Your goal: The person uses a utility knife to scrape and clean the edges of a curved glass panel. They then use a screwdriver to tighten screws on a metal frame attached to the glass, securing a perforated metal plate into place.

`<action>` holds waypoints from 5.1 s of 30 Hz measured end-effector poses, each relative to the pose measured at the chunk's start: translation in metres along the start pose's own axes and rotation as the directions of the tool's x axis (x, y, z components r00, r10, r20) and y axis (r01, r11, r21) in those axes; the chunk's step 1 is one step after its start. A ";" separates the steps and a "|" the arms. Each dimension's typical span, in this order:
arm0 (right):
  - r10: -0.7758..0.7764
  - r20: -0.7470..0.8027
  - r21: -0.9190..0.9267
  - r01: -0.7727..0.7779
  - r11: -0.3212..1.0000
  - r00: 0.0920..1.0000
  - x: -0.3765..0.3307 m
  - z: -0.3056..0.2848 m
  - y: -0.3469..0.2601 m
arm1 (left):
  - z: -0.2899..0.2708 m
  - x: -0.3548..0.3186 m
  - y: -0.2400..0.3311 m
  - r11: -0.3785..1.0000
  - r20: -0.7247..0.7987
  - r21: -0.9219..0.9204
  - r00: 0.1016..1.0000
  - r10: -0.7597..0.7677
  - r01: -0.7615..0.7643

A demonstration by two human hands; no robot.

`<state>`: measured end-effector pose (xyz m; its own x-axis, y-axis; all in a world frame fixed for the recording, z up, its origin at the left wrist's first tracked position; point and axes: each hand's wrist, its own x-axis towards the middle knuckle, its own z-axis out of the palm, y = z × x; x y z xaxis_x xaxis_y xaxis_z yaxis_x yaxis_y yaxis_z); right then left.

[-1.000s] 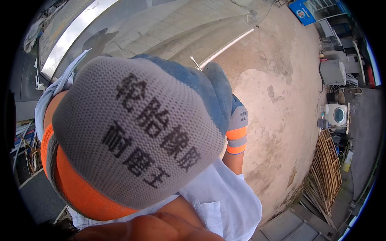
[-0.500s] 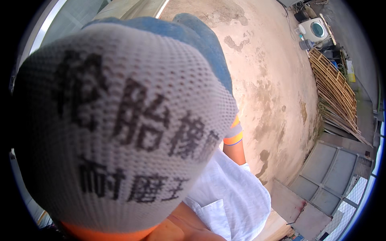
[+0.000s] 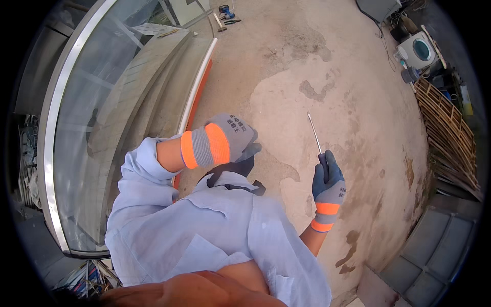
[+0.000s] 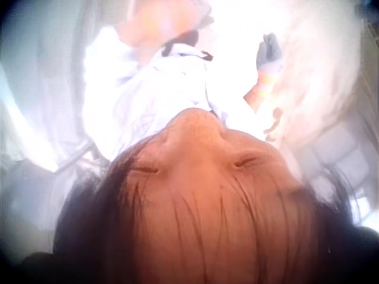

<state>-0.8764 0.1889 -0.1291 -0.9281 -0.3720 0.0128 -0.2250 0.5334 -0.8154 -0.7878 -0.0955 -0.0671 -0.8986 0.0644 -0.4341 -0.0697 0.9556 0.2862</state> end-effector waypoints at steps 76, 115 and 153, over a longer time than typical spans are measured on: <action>-0.491 0.373 -0.327 -0.607 0.724 -0.787 0.895 0.965 -0.683 | -0.447 0.300 -0.809 0.554 0.229 -0.384 -0.658 -0.717 -0.738; 0.113 -0.021 -0.385 0.112 0.916 -0.993 0.674 1.137 -0.815 | -0.433 0.169 -1.040 0.620 0.401 -0.676 -0.905 -0.144 -0.398; -0.539 0.147 0.559 -0.380 0.737 -0.829 0.682 1.047 -0.927 | -0.449 0.228 -0.979 0.306 0.776 -0.402 -0.498 -0.387 -0.863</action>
<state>-0.9901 -1.3543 0.0292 0.9346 -0.0906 0.3439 0.3525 0.1097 -0.9293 -1.1188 -1.1451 -0.0628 0.8107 -0.1789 -0.5574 0.5804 0.1209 0.8053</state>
